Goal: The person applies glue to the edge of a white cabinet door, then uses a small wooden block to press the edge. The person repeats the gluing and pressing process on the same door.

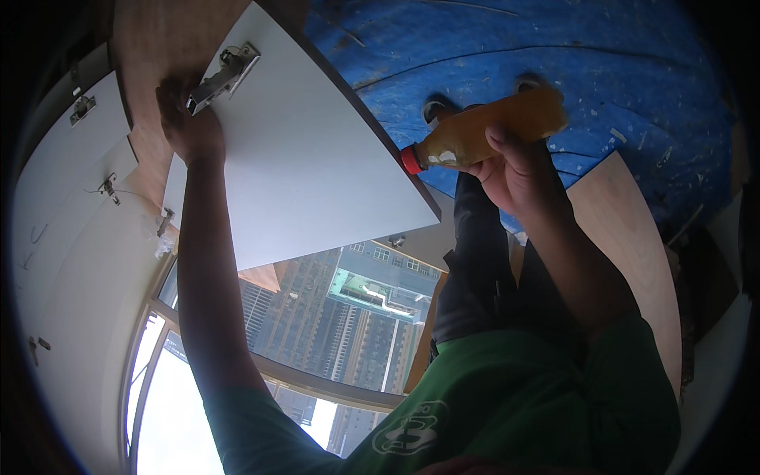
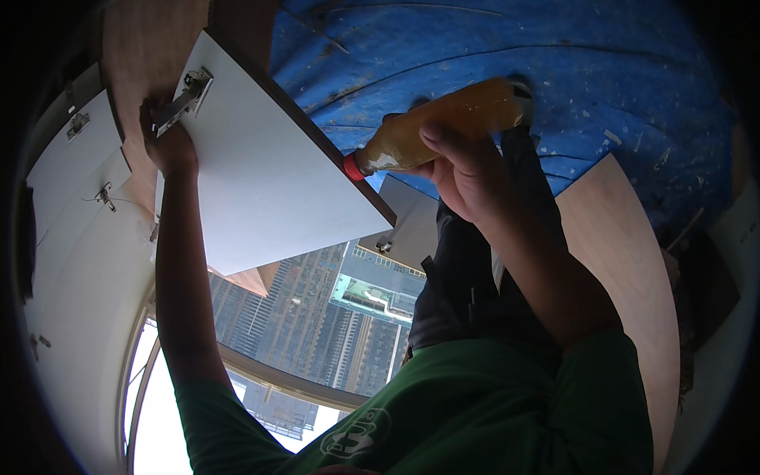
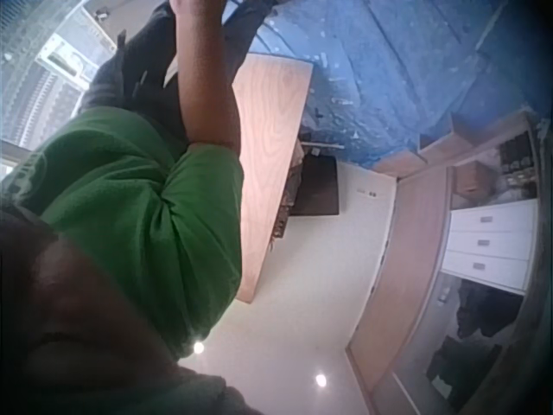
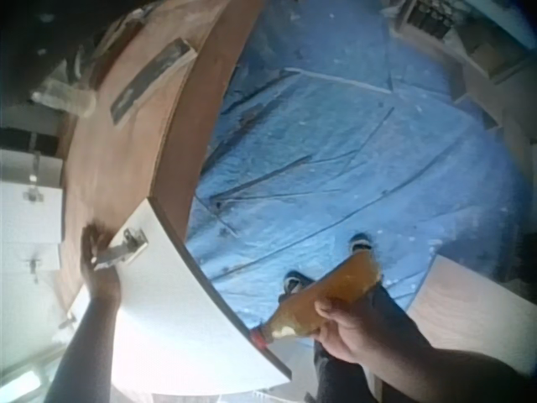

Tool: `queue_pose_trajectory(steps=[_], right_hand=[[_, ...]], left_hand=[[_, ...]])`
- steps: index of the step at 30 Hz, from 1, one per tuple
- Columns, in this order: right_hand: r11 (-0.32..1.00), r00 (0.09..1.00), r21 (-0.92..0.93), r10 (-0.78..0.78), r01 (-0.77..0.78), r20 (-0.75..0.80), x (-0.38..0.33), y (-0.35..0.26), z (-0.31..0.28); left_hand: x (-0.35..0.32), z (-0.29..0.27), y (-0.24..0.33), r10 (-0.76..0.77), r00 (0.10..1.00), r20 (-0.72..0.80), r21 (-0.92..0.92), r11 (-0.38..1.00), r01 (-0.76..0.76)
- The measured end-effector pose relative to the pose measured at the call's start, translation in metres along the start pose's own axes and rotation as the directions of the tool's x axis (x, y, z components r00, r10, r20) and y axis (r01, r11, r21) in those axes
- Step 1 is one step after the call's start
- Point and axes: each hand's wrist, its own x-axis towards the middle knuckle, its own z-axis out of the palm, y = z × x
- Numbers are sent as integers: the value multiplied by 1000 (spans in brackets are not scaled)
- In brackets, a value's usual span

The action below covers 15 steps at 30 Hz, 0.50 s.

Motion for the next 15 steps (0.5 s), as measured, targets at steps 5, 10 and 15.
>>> queue_pose_trajectory(steps=[5,10,15], right_hand=[[992,999,-117,-40,44,29,-9,-9,10],[987,996,-137,-84,87,32,14,-12,21],[981,1000,-191,-23,23,5,6,-18,16]], left_hand=[[-1,1,-1,-5,1000,-12,-75,997,4],[0,2,-3,10,1000,-9,-113,994,-11],[-1,-1,5,-21,1000,12,-55,998,22]])
